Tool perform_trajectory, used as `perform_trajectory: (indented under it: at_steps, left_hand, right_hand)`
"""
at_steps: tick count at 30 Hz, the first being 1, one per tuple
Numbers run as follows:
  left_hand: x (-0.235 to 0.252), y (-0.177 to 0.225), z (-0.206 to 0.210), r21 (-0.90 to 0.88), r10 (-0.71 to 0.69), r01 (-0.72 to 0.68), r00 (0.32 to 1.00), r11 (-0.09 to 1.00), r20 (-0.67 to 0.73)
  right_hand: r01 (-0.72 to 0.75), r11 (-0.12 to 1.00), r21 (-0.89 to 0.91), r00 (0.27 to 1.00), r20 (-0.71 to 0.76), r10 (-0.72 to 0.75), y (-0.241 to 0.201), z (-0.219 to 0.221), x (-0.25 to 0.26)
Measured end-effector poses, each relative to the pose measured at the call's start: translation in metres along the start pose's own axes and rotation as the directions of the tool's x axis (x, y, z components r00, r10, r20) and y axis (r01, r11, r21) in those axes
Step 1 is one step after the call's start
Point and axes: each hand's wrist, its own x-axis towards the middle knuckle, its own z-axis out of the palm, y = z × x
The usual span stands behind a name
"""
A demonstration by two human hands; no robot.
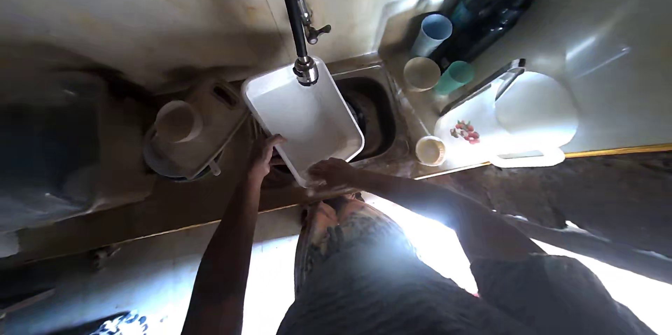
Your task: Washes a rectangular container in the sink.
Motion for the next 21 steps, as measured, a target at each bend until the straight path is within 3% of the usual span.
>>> perform_trajectory:
  at_steps: [3, 6, 7, 10, 13, 15, 17, 21]
  left_hand:
    - [-0.002, 0.004, -0.005, 0.074, -0.013, 0.011, 1.0, 0.997, 0.021]
    - [-0.007, -0.004, -0.003, 0.04, -0.021, 0.021, 1.0, 0.999, 0.006]
    - [-0.01, -0.011, -0.001, -0.018, -0.038, 0.039, 0.999, 0.999, 0.027]
    - [-0.023, -0.03, 0.012, -0.263, -0.077, 0.095, 0.994, 0.96, 0.081]
    - [-0.025, -0.046, 0.024, -0.438, -0.06, 0.05, 0.998, 0.898, -0.009]
    - [-0.028, -0.049, 0.033, -0.411, 0.016, -0.036, 0.999, 0.911, -0.052]
    - [-0.026, -0.046, 0.024, -0.324, 0.088, -0.103, 0.994, 0.94, -0.061]
    - [-0.031, -0.031, -0.016, -0.161, 0.075, -0.079, 0.997, 0.984, -0.032]
  right_hand:
    - [0.027, 0.971, -0.237, 0.995, -0.09, -0.05, 0.054, 0.005, -0.005]
    - [0.023, 0.941, -0.337, 1.0, -0.007, -0.027, 0.051, -0.025, -0.014]
    - [0.021, 0.942, -0.335, 1.0, 0.019, -0.016, 0.039, -0.033, -0.016]
    - [0.026, 0.963, -0.268, 0.995, -0.087, -0.051, 0.017, -0.028, -0.006]
    - [0.038, 0.998, -0.041, 0.99, -0.136, -0.043, -0.005, -0.016, 0.014]
    - [0.044, 0.986, 0.159, 0.996, -0.082, -0.032, -0.034, -0.02, 0.024]
    - [0.09, 0.973, 0.215, 0.995, -0.072, -0.076, -0.044, -0.02, 0.027]
    - [-0.038, 0.999, 0.011, 0.999, 0.036, 0.037, 0.0, -0.015, 0.008]
